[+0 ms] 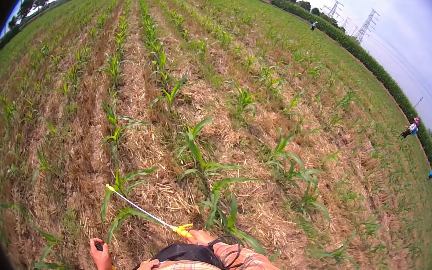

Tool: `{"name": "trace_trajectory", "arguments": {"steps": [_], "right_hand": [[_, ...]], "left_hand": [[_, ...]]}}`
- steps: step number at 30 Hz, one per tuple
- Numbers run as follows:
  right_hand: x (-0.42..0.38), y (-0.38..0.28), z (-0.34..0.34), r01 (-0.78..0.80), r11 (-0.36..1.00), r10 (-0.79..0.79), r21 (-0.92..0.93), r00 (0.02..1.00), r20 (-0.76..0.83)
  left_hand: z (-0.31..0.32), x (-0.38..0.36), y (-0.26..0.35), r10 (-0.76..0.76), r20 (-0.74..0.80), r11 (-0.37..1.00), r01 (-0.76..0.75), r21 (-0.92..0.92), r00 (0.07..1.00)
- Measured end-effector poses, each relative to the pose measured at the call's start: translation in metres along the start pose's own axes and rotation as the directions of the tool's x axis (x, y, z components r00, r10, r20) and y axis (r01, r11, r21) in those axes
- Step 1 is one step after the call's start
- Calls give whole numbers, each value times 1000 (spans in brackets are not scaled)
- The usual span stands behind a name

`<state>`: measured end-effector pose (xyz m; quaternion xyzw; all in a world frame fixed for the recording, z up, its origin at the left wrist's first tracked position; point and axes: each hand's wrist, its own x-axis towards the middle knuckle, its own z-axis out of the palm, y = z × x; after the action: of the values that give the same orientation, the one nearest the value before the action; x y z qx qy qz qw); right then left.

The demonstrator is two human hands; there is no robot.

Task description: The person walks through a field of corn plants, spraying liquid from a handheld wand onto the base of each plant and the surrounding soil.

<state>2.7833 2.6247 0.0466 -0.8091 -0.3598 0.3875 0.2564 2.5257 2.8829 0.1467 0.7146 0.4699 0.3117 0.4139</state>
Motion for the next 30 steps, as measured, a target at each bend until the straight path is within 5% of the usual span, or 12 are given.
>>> {"name": "trace_trajectory", "arguments": {"steps": [4,9,14,21,25,30], "right_hand": [[4,-10,-7,224,974,-224,-15,975,8],[7,-13,-13,197,980,-199,32,979,50],[9,2,-13,-64,993,78,100,986,-146],[14,53,-18,-200,924,342,326,812,-472],[2,67,-32,-171,712,561,681,722,-406],[-14,67,-52,-64,574,665,816,618,-419]], "left_hand": [[-1,9,5,71,-29,997,-71,10,997],[-6,19,12,120,-2,990,-120,-81,993],[-14,23,19,50,20,998,-49,-35,999],[-15,28,15,61,29,997,-60,-38,998],[-15,31,26,100,38,994,-101,38,994],[-16,41,20,80,63,996,-82,21,995]]}}
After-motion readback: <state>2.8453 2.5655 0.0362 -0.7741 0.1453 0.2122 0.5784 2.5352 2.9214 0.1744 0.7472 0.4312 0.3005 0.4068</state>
